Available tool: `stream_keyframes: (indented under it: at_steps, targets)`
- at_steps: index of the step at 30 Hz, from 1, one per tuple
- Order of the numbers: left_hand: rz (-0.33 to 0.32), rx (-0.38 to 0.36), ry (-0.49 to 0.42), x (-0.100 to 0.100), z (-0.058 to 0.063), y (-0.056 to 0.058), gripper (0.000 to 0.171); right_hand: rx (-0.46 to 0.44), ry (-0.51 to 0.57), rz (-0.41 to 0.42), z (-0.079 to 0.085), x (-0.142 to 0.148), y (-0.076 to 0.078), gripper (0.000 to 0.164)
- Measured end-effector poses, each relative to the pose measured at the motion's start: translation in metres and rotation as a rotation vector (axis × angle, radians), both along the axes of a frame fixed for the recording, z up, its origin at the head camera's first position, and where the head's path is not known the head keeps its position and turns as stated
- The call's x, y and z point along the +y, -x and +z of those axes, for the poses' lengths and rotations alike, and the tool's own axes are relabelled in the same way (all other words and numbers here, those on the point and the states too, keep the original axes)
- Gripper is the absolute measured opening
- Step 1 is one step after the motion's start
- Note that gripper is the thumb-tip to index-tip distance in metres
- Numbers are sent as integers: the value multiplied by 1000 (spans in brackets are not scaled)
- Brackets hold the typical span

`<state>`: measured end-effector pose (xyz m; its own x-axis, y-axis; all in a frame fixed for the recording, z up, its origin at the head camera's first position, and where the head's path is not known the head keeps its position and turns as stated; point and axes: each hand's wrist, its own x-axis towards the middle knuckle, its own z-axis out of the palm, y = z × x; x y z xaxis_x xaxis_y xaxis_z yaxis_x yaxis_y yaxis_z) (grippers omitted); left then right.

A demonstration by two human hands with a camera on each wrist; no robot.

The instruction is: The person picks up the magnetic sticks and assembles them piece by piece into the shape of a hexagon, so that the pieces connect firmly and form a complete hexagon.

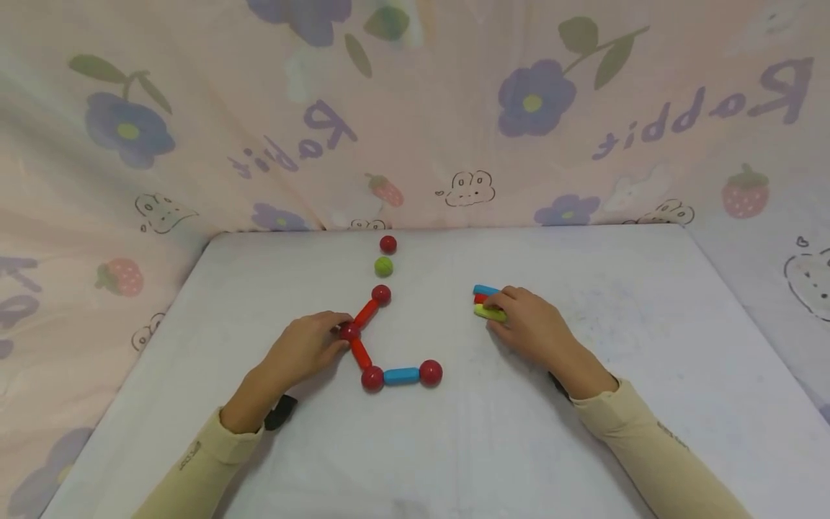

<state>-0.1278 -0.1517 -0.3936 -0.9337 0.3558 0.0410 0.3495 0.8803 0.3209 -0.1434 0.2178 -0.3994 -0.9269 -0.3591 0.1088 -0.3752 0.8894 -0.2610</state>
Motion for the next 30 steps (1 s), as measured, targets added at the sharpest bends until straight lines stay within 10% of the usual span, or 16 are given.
stream_keyframes:
  at_steps: [30]
  targets:
    - [5,-23,27,0,3,2,44,-58,101,16,-1,5,2,25]
